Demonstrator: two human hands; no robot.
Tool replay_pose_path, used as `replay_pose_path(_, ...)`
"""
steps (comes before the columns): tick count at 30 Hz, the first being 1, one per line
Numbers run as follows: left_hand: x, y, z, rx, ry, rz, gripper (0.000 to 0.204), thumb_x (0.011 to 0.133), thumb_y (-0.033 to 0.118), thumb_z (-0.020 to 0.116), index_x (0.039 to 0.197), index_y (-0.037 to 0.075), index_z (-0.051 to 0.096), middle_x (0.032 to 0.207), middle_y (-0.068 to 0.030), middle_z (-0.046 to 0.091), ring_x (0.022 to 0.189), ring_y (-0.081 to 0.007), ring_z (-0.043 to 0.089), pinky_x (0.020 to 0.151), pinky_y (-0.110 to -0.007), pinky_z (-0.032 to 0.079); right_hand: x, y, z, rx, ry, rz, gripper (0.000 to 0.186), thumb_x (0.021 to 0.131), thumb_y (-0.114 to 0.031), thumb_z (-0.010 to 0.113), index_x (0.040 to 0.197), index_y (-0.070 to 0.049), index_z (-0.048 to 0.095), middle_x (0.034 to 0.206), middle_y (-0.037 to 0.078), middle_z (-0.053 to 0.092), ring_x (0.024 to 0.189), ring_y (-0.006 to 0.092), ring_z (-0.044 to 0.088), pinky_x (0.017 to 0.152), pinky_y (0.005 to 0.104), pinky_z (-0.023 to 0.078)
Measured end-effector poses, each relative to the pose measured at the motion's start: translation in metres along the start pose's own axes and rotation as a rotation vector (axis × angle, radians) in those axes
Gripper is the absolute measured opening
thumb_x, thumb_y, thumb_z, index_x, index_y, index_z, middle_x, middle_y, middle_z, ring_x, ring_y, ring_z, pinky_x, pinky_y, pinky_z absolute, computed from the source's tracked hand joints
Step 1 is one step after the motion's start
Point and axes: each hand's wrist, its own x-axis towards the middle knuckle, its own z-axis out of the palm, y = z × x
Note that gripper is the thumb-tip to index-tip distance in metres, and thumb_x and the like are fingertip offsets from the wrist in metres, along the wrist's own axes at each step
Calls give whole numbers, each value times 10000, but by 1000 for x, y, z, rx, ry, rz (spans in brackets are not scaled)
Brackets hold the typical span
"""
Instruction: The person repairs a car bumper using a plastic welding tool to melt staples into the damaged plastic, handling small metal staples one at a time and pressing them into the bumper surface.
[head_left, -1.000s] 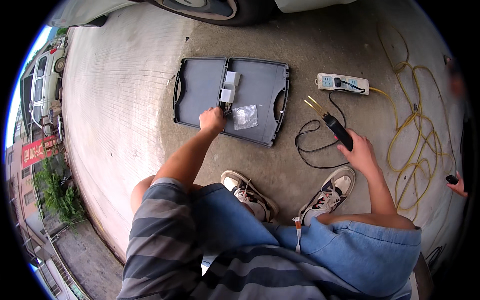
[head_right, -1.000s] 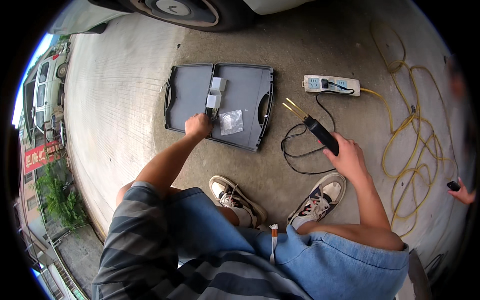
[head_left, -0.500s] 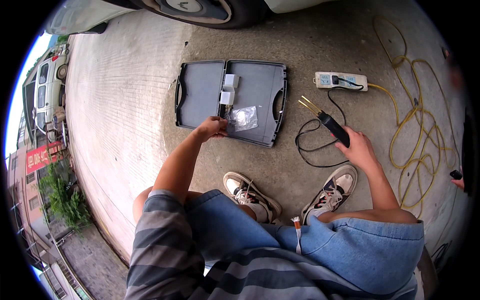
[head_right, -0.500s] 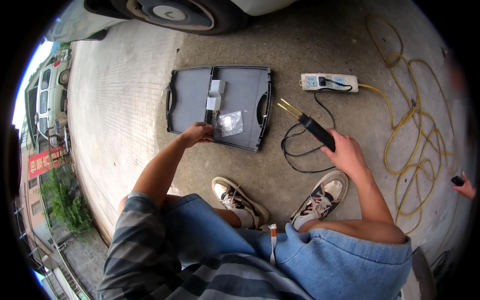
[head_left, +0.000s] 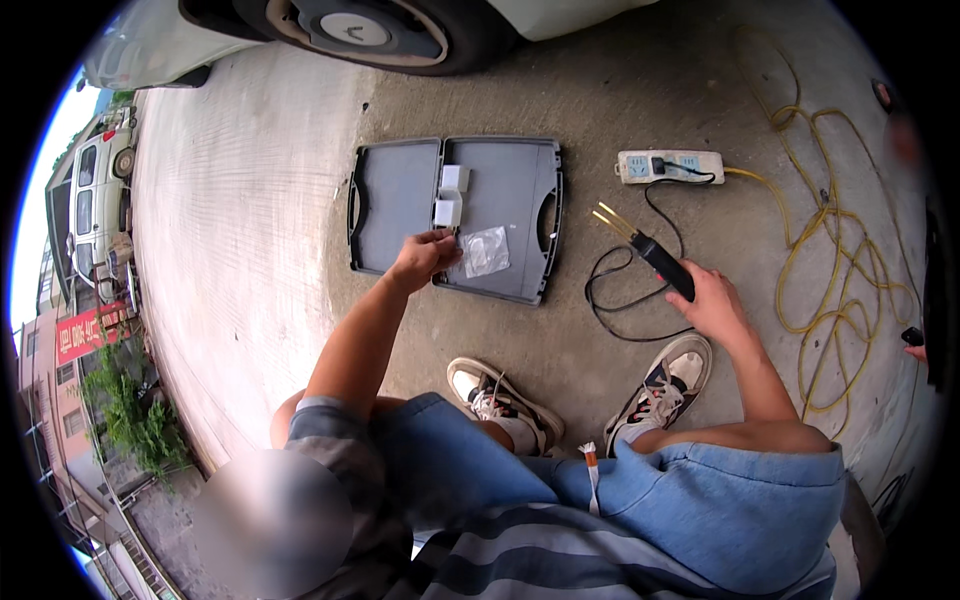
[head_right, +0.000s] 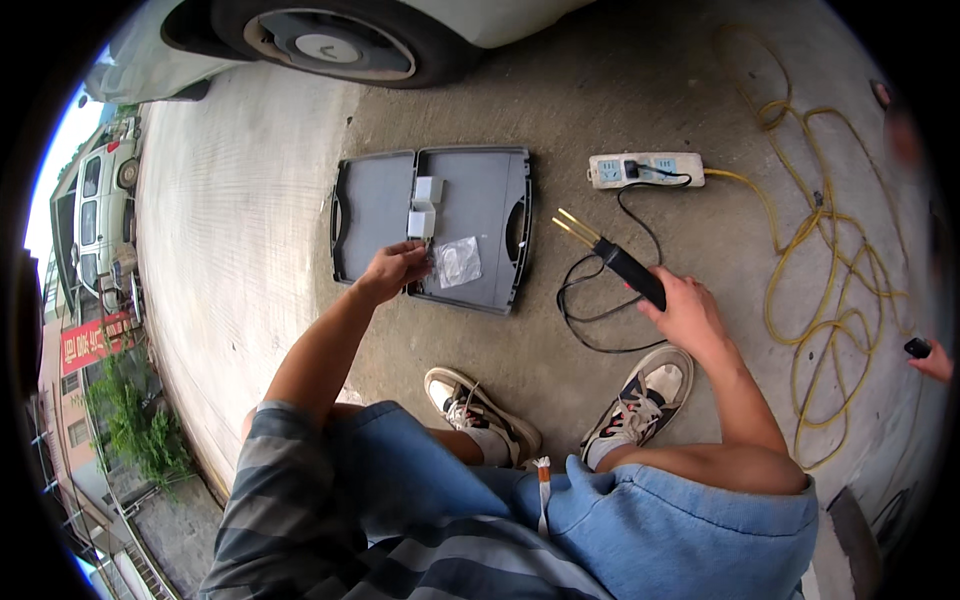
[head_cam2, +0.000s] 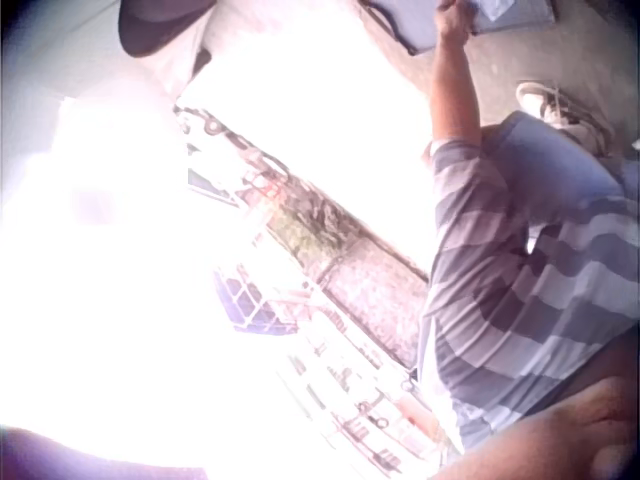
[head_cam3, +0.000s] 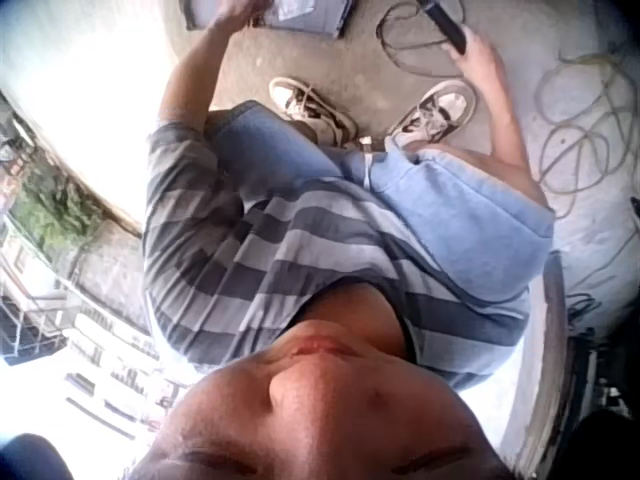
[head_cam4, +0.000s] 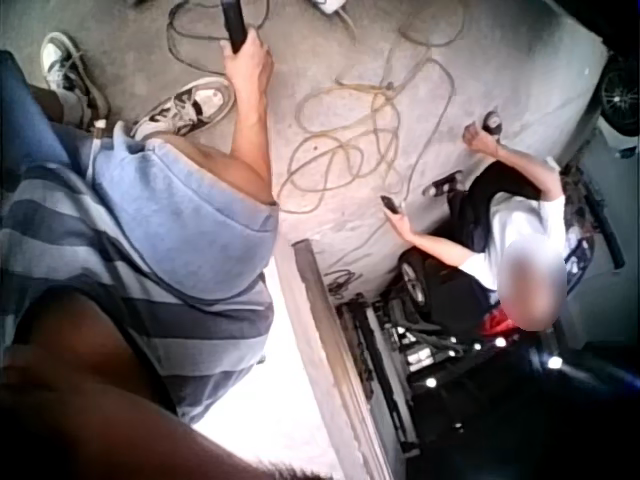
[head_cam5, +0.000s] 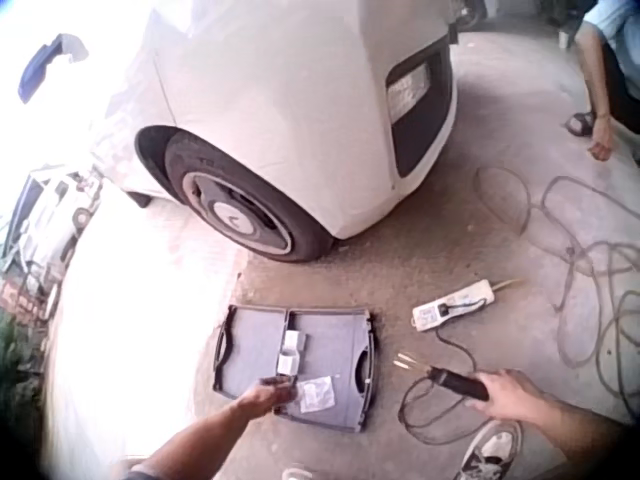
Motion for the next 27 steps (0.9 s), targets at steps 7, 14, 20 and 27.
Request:
replay_pose_path(7, -56, 90, 58, 159, -216, -10, 226, 1021, 219, 479, 1019, 18, 582, 881, -34, 559, 893, -165, 598, 834, -317, 531, -5, 0, -17, 112, 46, -60, 458, 787, -292, 737, 1169, -97, 574, 940, 197, 673, 928, 402, 630, 812, 472, 494)
replay_pose_path(14, -102, 155, 120, -81, -203, 166, 259, 1048, 239, 382, 1032, 39, 546, 1021, -80, 598, 962, -206, 626, 871, -335, 536, -4, 6, -16, 145, 98, -67, 464, 787, -312, 741, 1159, -90, 575, 927, 193, 674, 906, 405, 632, 803, 459, 497)
replay_pose_path(20, -73, 219, 145, -492, -207, 215, 303, 1015, 156, 384, 1212, -13, 542, 1038, -92, 579, 932, -195, 586, 875, -320, 507, -23, 5, -40, 64, 29, -67, 440, 789, -317, 735, 1135, -94, 579, 900, 185, 674, 887, 405, 635, 787, 465, 496)
replay_pose_path(27, -58, 251, 202, 92, 557, 1054, 615, 821, 299, 752, 1246, -42, 466, 1166, -195, 493, 1032, -290, 527, 905, -392, 449, -51, -19, -94, -73, 72, -4, 410, 782, -304, 744, 1116, -113, 600, 874, 184, 670, 863, 401, 633, 770, 462, 492)
